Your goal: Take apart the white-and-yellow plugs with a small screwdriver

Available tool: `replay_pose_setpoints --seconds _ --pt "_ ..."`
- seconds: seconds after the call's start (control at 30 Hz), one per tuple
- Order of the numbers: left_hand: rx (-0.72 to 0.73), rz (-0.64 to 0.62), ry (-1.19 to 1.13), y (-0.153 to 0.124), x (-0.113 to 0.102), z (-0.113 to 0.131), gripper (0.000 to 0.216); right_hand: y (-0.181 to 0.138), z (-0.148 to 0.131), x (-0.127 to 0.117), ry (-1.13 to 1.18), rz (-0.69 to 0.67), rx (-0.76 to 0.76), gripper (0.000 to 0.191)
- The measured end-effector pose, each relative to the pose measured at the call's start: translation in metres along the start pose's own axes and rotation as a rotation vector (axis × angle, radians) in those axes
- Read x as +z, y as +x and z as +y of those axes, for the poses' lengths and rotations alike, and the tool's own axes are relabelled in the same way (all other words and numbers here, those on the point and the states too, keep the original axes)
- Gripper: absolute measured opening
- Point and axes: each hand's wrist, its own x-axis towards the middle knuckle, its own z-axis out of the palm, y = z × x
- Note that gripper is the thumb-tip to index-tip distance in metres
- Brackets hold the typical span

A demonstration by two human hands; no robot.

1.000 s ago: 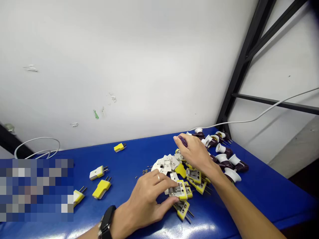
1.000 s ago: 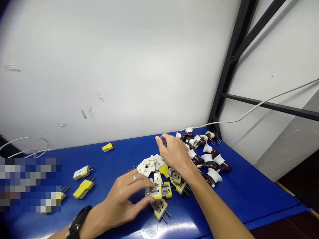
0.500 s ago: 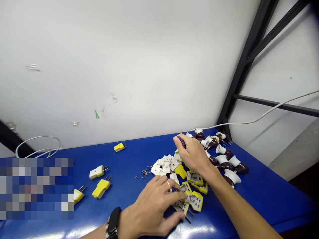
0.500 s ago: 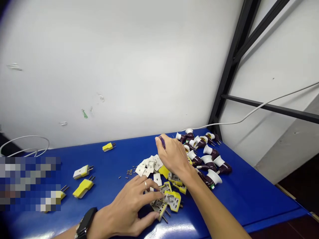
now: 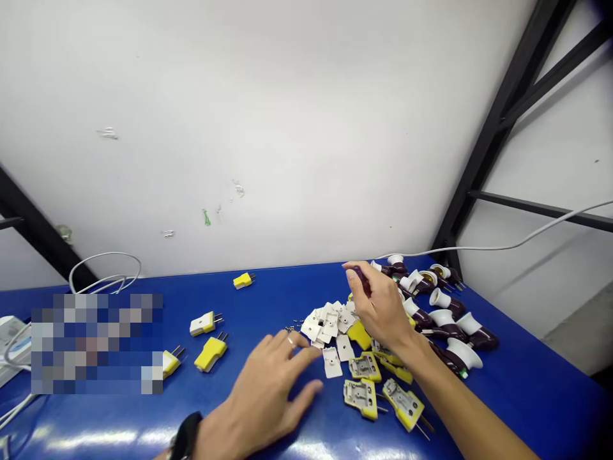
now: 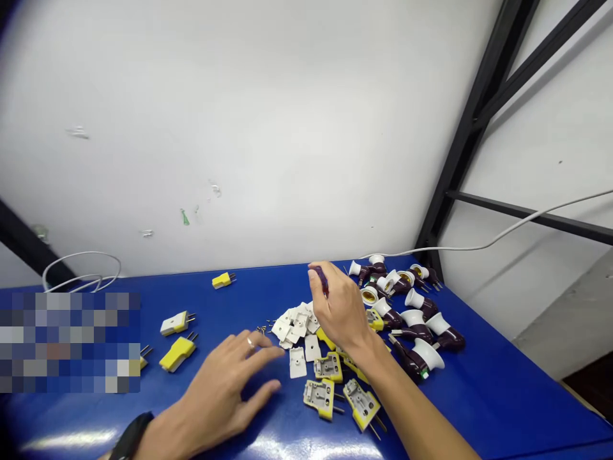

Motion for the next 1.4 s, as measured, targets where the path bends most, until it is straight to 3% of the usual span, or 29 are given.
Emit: replay_pose_setpoints --seconds 0.13,0.23,0.33,0.43,0.6,0.73,0.83,0.97,1.13,1.27,1.4 --pt "-0.258 0.096 0.296 -0.046 -0.026 -0.063 0.037 -0.003 -0.002 0.002 0.116 0.075 -0.019 0.026" --pt "-0.401 0.037 0.432 -0.076 -0.038 -0.097 0.042 -0.007 -0.006 0.003 0.171 0.080 -0.036 0.023" --pt "-0.453 -0.055 0.389 -0.091 -0.041 -0.106 0.043 -0.009 -0.010 0.005 0.194 0.060 -0.058 0.022" --pt "-0.409 -0.030 0.311 -0.092 -0.035 -0.094 0.043 -0.011 -0.013 0.006 0.226 0.042 -0.062 0.022" --pt "-0.175 0.045 0.073 -0.069 -0.014 -0.049 0.034 -0.013 -0.014 0.007 0.315 0.022 -0.038 0.023" --pt "-0.123 -0.088 -0.025 -0.031 -0.001 -0.017 0.029 -0.018 -0.015 0.011 0.389 -0.009 -0.050 0.022" --pt "-0.079 -0.206 0.025 -0.004 0.004 -0.007 0.024 -0.022 -0.017 0.014 0.403 -0.040 -0.075 0.020" --pt "-0.022 -0.170 0.048 0.009 0.007 -0.015 0.017 -0.023 -0.018 0.016 0.371 -0.059 -0.106 0.018" --pt "-0.139 -0.048 -0.097 0.014 -0.001 -0.050 0.023 -0.021 -0.018 0.016 0.366 -0.057 -0.107 0.018" --pt "-0.124 -0.177 -0.129 0.028 -0.003 -0.074 0.049 -0.020 -0.017 0.018 0.353 -0.071 -0.104 0.019" --pt "-0.097 -0.224 -0.152 0.045 0.006 -0.075 0.042 -0.020 -0.016 0.018 0.340 -0.076 -0.099 0.019"
